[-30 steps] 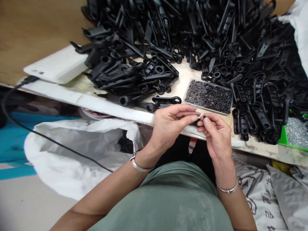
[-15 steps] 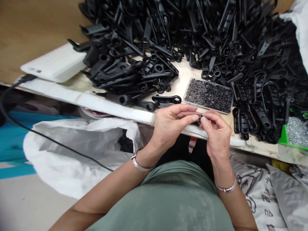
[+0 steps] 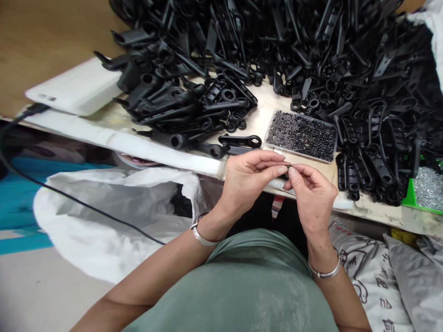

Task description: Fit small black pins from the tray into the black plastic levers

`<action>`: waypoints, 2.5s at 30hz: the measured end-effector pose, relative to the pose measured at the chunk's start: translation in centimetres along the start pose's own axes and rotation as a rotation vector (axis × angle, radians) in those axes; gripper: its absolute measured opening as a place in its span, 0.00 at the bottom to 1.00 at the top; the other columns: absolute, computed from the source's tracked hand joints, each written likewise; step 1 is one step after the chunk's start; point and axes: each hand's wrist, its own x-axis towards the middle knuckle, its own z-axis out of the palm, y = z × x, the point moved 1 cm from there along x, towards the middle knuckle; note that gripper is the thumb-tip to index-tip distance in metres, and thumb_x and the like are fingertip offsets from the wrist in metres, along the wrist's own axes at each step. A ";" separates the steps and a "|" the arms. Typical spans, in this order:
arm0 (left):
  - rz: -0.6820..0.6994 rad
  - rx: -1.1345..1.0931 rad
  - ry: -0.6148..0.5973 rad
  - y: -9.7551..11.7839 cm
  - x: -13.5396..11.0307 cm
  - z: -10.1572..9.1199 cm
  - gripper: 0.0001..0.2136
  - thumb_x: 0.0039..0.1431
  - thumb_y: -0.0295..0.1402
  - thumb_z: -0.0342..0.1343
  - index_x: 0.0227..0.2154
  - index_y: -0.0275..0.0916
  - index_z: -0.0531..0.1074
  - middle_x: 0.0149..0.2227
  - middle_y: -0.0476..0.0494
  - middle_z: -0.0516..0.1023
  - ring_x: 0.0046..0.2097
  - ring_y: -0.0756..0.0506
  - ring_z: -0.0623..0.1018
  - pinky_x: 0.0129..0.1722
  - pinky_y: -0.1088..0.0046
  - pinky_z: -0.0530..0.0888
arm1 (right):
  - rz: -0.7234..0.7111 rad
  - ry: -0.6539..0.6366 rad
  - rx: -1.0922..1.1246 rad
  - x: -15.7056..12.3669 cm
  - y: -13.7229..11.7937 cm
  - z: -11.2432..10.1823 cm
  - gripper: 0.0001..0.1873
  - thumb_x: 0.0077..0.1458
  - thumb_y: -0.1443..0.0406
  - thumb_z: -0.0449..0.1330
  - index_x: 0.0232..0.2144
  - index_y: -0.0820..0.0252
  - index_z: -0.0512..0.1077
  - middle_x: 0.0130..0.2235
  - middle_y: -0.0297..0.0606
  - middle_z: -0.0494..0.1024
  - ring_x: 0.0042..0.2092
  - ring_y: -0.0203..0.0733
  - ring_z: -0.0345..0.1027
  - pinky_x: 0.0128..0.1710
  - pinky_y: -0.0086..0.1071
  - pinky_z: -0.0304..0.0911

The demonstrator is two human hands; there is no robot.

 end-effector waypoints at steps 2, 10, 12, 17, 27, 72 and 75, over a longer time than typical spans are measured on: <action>0.033 0.048 0.001 0.0 -0.1 0.0 0.04 0.49 0.27 0.67 0.30 0.37 0.80 0.31 0.47 0.84 0.35 0.47 0.84 0.38 0.76 0.81 | -0.005 -0.010 -0.046 -0.1 -0.4 0.0 0.05 0.53 0.63 0.67 0.32 0.59 0.80 0.24 0.30 0.78 0.24 0.33 0.72 0.26 0.28 0.71; 0.245 0.371 -0.043 0.7 0.0 -0.5 0.05 0.56 0.26 0.62 0.33 0.40 0.82 0.35 0.48 0.85 0.36 0.48 0.83 0.39 0.76 0.78 | -0.075 -0.037 -0.136 0.8 -1.2 0.5 0.01 0.51 0.67 0.66 0.29 0.59 0.78 0.24 0.30 0.79 0.22 0.34 0.74 0.24 0.27 0.72; 0.309 0.524 -0.089 1.3 0.0 -1.1 0.07 0.59 0.26 0.60 0.37 0.42 0.81 0.39 0.47 0.85 0.40 0.47 0.83 0.43 0.73 0.77 | -0.082 -0.028 -0.147 1.2 -1.1 0.1 0.01 0.50 0.67 0.66 0.28 0.59 0.77 0.23 0.29 0.79 0.22 0.34 0.74 0.23 0.26 0.71; 0.538 1.050 -0.217 2.1 -0.2 -3.3 0.11 0.57 0.24 0.63 0.42 0.41 0.78 0.50 0.42 0.82 0.53 0.39 0.78 0.52 0.64 0.71 | -0.050 -0.049 -0.240 1.9 -0.5 -1.8 0.03 0.49 0.65 0.67 0.28 0.60 0.78 0.20 0.30 0.77 0.20 0.33 0.71 0.21 0.26 0.67; 0.594 1.273 -0.323 0.5 -0.8 -3.7 0.04 0.62 0.24 0.57 0.33 0.37 0.75 0.34 0.45 0.81 0.37 0.45 0.76 0.40 0.69 0.72 | -0.174 -0.225 -0.625 1.4 0.8 -3.5 0.08 0.53 0.61 0.63 0.31 0.59 0.80 0.26 0.35 0.81 0.25 0.35 0.72 0.27 0.29 0.68; 0.469 1.163 -0.530 -0.8 -1.5 -3.6 0.15 0.66 0.20 0.43 0.43 0.34 0.75 0.45 0.37 0.74 0.45 0.43 0.71 0.47 0.68 0.71 | -0.285 -0.550 -1.195 2.0 -2.3 -0.6 0.10 0.58 0.66 0.54 0.28 0.60 0.73 0.21 0.36 0.75 0.25 0.39 0.70 0.30 0.33 0.58; 0.502 1.163 -0.519 -0.9 -1.5 -3.7 0.15 0.65 0.19 0.43 0.41 0.35 0.75 0.45 0.38 0.75 0.43 0.44 0.71 0.46 0.68 0.71 | -0.423 -0.531 -1.350 1.5 -2.4 -0.2 0.11 0.59 0.67 0.53 0.28 0.61 0.72 0.23 0.40 0.76 0.25 0.41 0.69 0.27 0.34 0.56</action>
